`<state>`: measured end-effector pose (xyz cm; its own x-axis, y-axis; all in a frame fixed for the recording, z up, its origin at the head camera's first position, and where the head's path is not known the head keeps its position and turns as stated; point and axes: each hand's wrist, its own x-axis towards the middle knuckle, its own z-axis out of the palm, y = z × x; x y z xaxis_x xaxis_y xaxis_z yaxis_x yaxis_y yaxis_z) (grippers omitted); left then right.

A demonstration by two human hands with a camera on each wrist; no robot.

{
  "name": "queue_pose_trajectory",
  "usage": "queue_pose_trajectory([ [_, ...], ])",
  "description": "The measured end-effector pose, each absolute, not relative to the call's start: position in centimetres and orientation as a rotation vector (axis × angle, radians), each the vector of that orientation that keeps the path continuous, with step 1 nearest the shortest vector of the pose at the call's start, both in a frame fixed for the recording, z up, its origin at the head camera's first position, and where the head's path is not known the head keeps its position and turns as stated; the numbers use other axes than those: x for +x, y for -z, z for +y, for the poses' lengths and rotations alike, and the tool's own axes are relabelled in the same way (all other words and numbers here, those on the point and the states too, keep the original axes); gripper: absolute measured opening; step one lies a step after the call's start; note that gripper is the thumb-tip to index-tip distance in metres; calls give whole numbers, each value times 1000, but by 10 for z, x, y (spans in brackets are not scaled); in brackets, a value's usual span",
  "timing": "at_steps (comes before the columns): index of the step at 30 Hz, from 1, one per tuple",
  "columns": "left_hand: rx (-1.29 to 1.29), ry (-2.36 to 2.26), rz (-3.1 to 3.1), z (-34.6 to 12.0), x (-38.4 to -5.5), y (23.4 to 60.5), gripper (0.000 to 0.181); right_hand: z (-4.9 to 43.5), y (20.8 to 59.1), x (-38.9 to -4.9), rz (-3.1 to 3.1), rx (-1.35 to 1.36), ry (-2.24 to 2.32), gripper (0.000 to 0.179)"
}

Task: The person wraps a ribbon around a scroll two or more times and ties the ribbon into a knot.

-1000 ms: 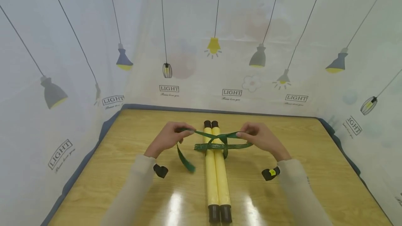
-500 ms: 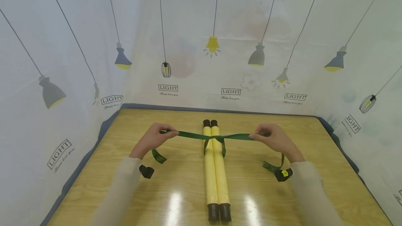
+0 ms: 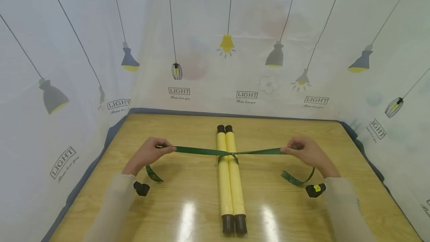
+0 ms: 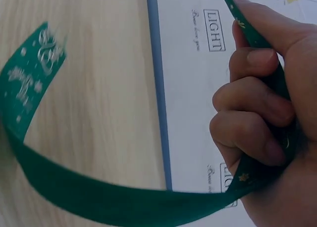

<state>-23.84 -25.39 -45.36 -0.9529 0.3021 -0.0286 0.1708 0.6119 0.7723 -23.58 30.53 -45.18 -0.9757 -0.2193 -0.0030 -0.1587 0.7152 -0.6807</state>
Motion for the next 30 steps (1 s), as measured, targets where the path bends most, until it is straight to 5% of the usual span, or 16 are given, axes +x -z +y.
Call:
queue_pose_trajectory([
  [30, 134, -1159, 2680, -285, -231, 494, 28, 328, 507, -237, 2848, -241, 957, 39],
])
